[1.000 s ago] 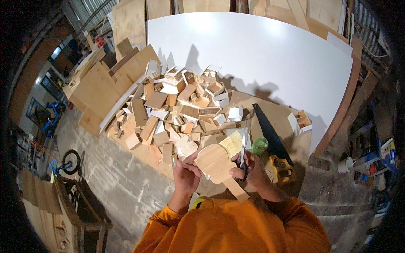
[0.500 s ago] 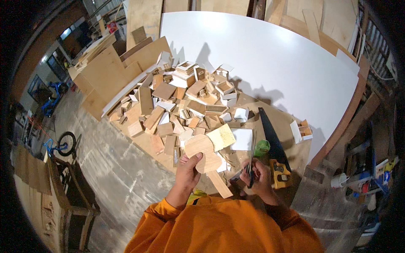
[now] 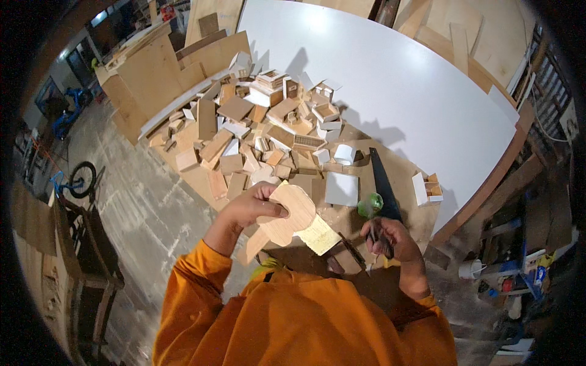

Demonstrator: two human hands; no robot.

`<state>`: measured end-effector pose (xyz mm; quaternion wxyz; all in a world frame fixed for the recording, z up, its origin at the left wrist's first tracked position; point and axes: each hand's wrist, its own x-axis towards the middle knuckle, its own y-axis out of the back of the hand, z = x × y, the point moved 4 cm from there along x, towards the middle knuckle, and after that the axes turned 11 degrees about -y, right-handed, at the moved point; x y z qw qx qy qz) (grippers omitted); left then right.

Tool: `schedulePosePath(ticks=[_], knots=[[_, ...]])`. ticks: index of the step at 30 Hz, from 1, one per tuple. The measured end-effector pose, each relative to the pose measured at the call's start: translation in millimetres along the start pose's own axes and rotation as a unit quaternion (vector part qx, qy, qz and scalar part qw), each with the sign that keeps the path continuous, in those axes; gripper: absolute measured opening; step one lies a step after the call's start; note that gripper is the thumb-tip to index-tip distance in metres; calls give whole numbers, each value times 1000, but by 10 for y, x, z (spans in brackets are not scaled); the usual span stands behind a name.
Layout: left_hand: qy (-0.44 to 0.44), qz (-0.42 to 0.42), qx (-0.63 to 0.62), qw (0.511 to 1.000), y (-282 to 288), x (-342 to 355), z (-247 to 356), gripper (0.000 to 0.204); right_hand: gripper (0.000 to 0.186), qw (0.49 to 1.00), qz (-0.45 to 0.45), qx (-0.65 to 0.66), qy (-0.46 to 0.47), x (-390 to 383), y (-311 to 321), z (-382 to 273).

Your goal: The person assembles a miniature furniture model by applying glue to wooden pieces, joining them together, and trimming excess material with scissors.

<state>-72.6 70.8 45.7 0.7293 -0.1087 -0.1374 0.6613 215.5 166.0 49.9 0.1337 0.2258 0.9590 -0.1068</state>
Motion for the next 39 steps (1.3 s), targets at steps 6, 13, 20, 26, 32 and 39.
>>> schedulePosePath(ticks=[6, 13, 20, 26, 32, 39], knots=[[74, -160, 98, 979, -294, 165, -44, 20, 41, 992, 110, -25, 58, 344, -154, 1], [92, -201, 206, 953, -350, 287, -242, 25, 38, 998, 57, 37, -5, 712, -354, 164], [-59, 83, -176, 979, 364, -20, 74, 45, 46, 960, 164, 214, 69, 671, -275, 208], [-79, 32, -51, 995, -173, -280, -799, 63, 44, 943, 253, 187, 107, 644, -409, 131], [-111, 251, -127, 953, -458, -118, -649, 42, 42, 961, 248, 73, 102, 688, -626, 152], [-162, 202, -186, 948, -411, -302, -554, 35, 43, 973, 178, -129, 67, 370, -428, 90]])
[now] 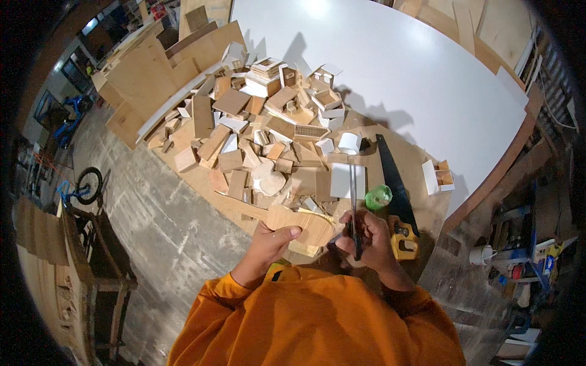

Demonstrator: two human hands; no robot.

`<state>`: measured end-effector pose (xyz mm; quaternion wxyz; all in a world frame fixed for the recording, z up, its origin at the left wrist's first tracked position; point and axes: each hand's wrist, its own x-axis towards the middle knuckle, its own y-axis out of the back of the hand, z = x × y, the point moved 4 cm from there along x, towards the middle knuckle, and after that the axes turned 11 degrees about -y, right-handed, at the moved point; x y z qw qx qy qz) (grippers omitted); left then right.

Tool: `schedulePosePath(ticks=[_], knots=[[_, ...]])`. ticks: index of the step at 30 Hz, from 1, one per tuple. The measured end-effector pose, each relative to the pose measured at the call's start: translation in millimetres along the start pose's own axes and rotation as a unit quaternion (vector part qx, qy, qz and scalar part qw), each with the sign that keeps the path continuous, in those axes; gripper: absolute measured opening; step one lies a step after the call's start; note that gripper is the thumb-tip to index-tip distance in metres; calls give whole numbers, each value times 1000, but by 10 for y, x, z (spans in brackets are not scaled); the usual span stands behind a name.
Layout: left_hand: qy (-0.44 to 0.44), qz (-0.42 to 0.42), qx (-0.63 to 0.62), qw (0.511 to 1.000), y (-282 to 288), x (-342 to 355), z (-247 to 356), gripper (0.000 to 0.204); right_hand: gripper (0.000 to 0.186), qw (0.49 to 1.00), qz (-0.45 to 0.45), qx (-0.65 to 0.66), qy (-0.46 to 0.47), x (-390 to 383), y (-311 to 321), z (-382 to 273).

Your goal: The person assembles a miniature furniture model by applying glue to wooden pieces, joining them together, and trimming excess material with scissors.

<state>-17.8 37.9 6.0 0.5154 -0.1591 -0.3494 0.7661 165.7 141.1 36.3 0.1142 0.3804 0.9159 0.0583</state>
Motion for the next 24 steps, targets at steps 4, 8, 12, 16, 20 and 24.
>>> schedulePosePath(ticks=[4, 8, 12, 16, 20, 24], knots=[[12, -25, -15, 1000, -15, -16, 35, 37, 68, 984, -47, -116, 128, -121, 132, -166], [23, -28, -25, 999, -95, -8, 81, 38, 71, 959, -71, -261, 80, -177, 74, -351], [34, -18, -13, 999, -127, 13, 55, 42, 71, 967, -54, -229, 95, -177, 93, -366], [40, -16, 13, 999, -123, 14, 43, 47, 71, 970, -47, -218, 100, -161, 104, -361], [44, -27, 25, 998, -116, 25, 40, 49, 70, 967, -19, -204, 154, -143, 95, -231], [64, -25, 49, 996, -79, 10, 51, 46, 64, 966, -10, -208, 153, -142, 91, -214]])
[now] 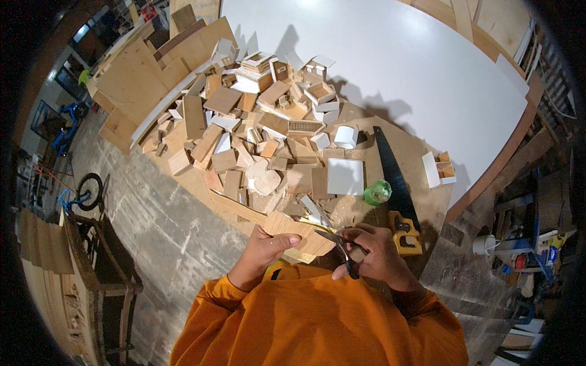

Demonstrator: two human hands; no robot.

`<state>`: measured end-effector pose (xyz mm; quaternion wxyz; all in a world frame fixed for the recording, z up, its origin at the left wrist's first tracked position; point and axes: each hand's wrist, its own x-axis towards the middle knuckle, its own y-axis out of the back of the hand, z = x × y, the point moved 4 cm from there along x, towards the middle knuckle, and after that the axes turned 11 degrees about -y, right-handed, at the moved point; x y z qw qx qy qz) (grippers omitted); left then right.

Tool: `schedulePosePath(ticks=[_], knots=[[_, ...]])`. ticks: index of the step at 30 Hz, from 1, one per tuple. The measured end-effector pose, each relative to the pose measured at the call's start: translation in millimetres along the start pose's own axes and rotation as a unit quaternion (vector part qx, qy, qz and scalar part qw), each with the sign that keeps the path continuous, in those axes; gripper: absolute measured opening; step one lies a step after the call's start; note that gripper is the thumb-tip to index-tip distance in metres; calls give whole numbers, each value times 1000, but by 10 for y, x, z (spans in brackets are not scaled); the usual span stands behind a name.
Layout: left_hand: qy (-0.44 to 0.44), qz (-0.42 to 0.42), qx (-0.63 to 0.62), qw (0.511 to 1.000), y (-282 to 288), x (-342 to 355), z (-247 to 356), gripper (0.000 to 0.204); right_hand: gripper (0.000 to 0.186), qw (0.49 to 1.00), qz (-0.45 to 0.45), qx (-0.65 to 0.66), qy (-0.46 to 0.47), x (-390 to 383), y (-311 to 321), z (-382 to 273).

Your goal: The person assembles a miniature furniture model by applying glue to wooden pieces, joining them together, and trimming excess material with scissors.

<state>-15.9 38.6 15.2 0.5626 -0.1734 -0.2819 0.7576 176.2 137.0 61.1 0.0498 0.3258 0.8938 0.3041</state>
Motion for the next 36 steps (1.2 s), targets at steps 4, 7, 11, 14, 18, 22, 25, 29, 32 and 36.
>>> schedulePosePath(ticks=[4, 7, 11, 14, 18, 22, 25, 29, 32, 36], knots=[[29, 15, 37, 999, -15, 10, 45, 41, 59, 999, 26, -20, 4, -19, 29, 14], [-6, 6, 58, 998, 20, 31, 12, 38, 59, 999, 35, -27, 13, -38, 43, 55], [-5, -6, 97, 995, 19, 46, 26, 37, 55, 996, 47, -43, 54, -6, 83, -40], [13, -24, 133, 991, 8, 60, 76, 36, 55, 998, 29, -35, 33, -26, 81, 52], [18, -39, 141, 989, -20, 55, 115, 34, 53, 999, 18, -26, 31, -32, 70, 38], [16, -50, 128, 990, -13, 49, 87, 33, 51, 998, 30, -29, 56, -89, 28, 109], [26, -73, 166, 983, -39, 68, 106, 33, 52, 998, 16, -45, 52, -121, 33, 128], [17, -104, 185, 977, -97, 84, 129, 31, 57, 999, 23, -9, 25, -41, 173, 16], [22, -138, 222, 965, -85, 98, 173, 30, 61, 997, -27, -76, -6, -1, 266, -49], [16, -207, 251, 945, -20, 149, 183, 29, 62, 989, -73, -129, -9, -35, 287, -17]])
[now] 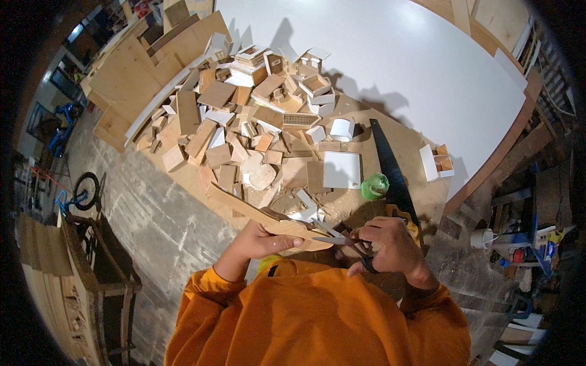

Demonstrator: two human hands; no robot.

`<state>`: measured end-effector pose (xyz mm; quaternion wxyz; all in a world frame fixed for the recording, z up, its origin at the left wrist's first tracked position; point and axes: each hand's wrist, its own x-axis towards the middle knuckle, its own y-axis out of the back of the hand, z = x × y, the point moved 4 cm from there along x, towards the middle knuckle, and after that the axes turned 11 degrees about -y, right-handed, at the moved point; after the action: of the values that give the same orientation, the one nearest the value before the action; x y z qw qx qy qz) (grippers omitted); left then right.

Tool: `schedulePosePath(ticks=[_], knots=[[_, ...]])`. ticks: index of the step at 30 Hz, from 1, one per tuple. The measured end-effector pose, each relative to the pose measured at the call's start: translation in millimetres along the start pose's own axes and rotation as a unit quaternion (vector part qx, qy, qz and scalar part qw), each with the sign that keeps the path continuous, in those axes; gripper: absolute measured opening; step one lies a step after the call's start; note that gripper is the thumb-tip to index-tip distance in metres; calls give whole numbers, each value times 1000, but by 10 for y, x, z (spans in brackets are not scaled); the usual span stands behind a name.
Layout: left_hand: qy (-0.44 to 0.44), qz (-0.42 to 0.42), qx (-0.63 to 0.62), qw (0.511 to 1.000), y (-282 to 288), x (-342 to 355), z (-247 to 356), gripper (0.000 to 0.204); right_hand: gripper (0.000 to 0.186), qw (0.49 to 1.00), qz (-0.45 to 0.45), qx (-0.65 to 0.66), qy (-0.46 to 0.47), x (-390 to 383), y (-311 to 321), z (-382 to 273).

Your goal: The person assembles a miniature furniture model by applying glue to wooden pieces, joining them together, and trimming excess material with scissors.

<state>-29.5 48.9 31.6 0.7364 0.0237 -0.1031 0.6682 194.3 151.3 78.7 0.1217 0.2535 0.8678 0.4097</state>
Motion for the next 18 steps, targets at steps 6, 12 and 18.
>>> schedulePosePath(ticks=[6, 12, 18], knots=[[13, -14, -5, 1000, 0, 17, 14, 27, 60, 1000, 2, 5, 20, 12, -84, 40], [16, -12, -35, 999, -14, 16, 26, 25, 58, 998, 22, -15, 53, 4, -98, 30], [33, -29, -19, 999, -21, 19, 30, 23, 56, 999, -22, 25, 29, -36, -125, 21]])
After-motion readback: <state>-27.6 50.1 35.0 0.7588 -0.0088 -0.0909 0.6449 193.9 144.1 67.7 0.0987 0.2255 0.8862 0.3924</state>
